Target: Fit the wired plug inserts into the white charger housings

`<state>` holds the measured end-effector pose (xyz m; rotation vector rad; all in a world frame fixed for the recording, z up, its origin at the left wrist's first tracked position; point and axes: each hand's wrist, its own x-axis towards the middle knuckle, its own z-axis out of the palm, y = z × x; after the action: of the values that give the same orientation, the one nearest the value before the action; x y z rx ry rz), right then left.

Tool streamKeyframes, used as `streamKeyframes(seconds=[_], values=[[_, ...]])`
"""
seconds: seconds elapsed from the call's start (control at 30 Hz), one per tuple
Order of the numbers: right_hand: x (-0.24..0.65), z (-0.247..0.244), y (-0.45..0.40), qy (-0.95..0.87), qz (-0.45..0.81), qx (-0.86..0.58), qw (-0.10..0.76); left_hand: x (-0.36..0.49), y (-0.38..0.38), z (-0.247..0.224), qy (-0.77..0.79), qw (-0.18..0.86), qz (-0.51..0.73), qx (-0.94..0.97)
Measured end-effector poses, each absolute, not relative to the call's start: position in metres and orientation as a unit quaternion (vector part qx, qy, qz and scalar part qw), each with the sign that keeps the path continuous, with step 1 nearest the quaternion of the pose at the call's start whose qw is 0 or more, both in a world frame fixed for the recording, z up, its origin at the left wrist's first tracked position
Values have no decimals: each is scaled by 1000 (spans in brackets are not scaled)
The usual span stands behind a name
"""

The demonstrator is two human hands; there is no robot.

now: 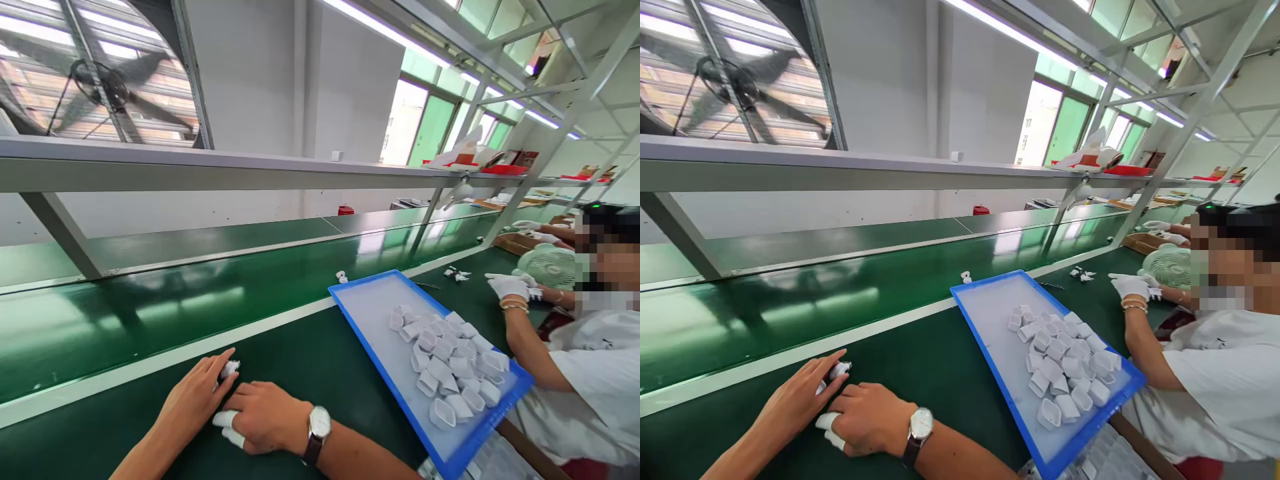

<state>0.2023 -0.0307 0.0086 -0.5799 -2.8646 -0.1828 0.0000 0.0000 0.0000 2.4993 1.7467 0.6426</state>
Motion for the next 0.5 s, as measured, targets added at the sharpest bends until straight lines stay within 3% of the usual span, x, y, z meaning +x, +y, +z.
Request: streamKeyframes(seconds=[0.17,0.33,0.5], values=[[237,44,-35,-943,-68,-316,76,4,-10,-8,538,36,223,812],[346,81,-26,-817,-107,-566,35,9,-18,-6,546,67,240,800],[435,93,-20,-720,-126,-682,-14,22,-20,-1,530,158,246,796]])
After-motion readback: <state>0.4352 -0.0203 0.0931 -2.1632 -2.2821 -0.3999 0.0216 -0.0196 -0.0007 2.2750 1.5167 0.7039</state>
